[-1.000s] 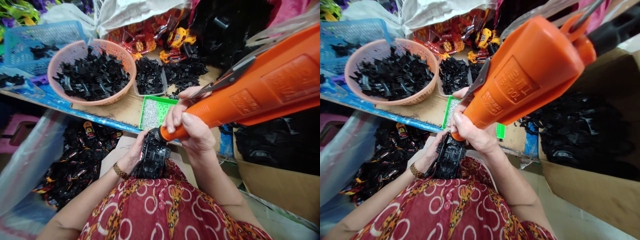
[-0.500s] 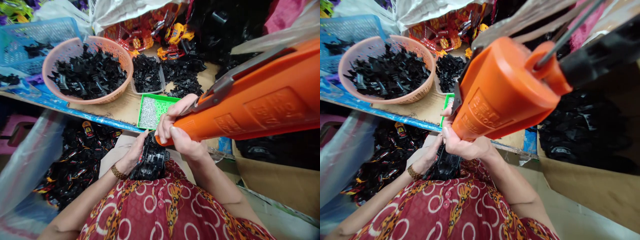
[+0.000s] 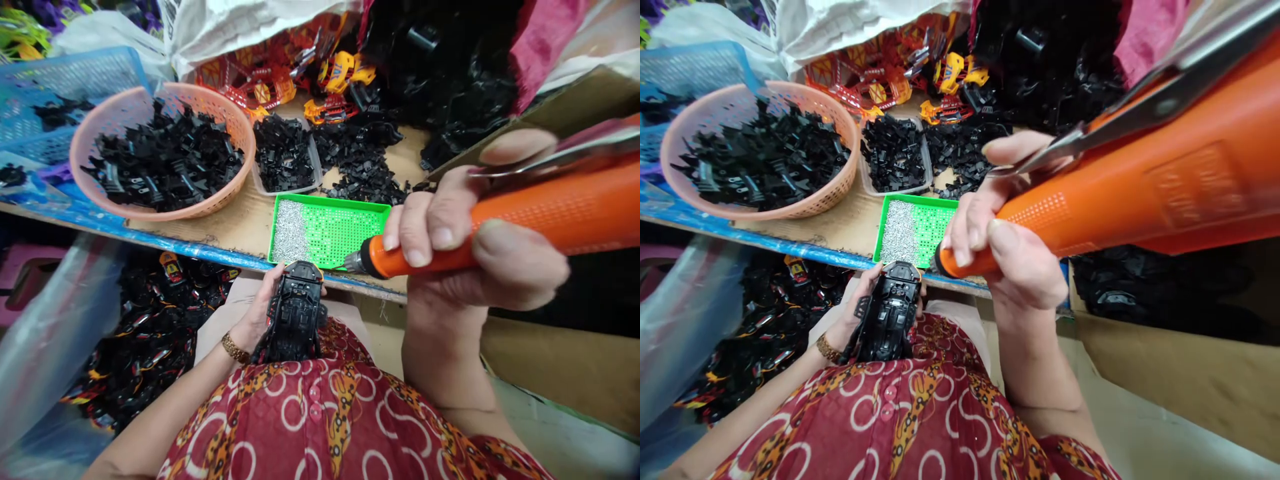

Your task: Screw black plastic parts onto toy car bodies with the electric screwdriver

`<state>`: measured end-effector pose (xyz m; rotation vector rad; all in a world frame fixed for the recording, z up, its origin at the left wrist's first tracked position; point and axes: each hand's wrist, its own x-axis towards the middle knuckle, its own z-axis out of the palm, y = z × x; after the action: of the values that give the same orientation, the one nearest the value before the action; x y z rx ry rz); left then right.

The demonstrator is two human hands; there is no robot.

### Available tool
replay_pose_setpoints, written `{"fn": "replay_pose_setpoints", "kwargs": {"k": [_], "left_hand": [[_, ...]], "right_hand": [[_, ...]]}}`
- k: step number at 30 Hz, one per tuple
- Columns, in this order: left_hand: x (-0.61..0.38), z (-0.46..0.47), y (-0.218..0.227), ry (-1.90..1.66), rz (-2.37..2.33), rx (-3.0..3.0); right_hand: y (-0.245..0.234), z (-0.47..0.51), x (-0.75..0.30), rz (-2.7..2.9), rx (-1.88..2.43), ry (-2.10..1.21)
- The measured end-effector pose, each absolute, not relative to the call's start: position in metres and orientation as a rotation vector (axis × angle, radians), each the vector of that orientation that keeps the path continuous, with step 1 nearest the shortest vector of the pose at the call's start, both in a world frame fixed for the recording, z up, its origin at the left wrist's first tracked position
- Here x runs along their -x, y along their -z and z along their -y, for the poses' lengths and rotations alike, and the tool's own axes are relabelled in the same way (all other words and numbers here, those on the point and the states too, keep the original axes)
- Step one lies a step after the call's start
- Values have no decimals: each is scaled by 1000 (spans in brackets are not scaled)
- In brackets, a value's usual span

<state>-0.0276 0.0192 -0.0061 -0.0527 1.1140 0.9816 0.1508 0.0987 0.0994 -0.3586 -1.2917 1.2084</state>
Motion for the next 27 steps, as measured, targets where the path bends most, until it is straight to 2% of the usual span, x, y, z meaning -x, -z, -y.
{"fn": "replay_pose_setpoints", "kwargs": {"k": [7, 20, 27], "left_hand": [[34, -13, 18, -811, -714, -62], [28, -30, 10, -807, -778, -29], [28, -30, 10, -820, -763, -20]], "right_hand": [[-53, -115, -169, 1184, 702, -1078], [-24, -136, -165, 1204, 598, -1127], [-24, -148, -176, 1168, 662, -990]]}}
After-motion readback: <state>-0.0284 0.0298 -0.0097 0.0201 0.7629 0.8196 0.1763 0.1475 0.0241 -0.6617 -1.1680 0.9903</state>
